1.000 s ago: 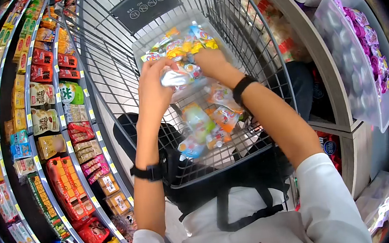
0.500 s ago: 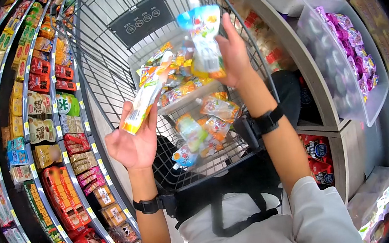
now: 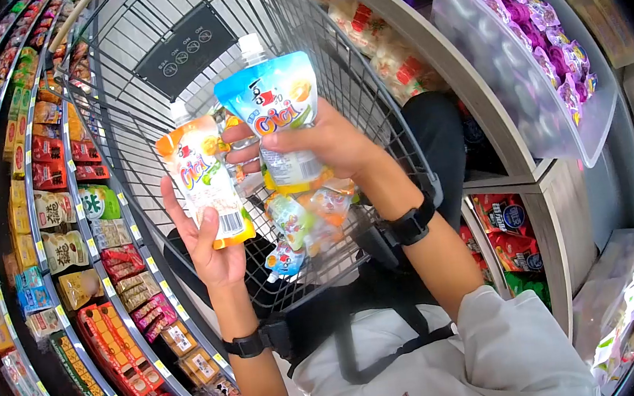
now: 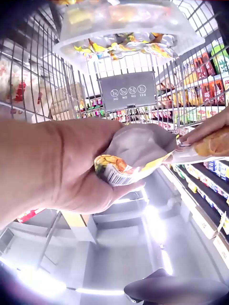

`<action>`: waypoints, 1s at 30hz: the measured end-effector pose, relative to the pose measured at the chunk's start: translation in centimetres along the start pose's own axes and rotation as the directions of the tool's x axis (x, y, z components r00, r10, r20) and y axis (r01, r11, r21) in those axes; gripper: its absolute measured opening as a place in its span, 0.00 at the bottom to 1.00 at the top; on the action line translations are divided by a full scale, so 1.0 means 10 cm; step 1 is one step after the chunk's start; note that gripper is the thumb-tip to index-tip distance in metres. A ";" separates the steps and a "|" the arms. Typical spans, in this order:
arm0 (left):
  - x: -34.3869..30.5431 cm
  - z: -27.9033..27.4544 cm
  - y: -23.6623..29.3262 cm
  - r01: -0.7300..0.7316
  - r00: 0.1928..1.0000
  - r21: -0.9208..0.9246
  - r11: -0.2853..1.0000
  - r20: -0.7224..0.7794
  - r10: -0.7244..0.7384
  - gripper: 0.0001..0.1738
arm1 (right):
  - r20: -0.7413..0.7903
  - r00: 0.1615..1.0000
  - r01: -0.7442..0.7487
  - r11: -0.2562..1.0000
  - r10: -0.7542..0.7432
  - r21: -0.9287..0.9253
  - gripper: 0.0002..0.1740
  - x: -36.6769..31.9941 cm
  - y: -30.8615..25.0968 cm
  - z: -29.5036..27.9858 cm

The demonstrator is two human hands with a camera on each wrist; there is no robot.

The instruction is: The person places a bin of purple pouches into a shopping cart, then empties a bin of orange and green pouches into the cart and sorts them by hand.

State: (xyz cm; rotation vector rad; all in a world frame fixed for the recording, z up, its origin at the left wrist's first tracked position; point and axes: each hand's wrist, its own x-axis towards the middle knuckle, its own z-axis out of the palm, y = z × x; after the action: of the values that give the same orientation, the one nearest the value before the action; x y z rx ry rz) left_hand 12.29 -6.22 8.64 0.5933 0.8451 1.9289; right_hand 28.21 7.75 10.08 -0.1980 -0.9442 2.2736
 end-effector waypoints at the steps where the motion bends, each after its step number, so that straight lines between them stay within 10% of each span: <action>1: 0.00 0.02 0.00 0.001 1.000 0.001 1.000 0.003 -0.001 0.44 | -0.001 1.000 0.003 1.000 -0.003 0.000 0.29 0.00 0.00 -0.01; 30: -0.07 0.07 -0.05 -0.065 0.997 0.026 0.998 0.042 0.063 0.46 | -0.115 0.993 -0.036 0.959 0.004 -0.280 0.34 -0.06 0.05 -0.08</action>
State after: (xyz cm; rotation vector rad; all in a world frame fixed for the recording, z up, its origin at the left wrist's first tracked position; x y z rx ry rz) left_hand 13.35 -6.42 8.69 0.6816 0.8363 1.9589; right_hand 28.67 7.58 9.05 -0.4571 -1.2078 2.1128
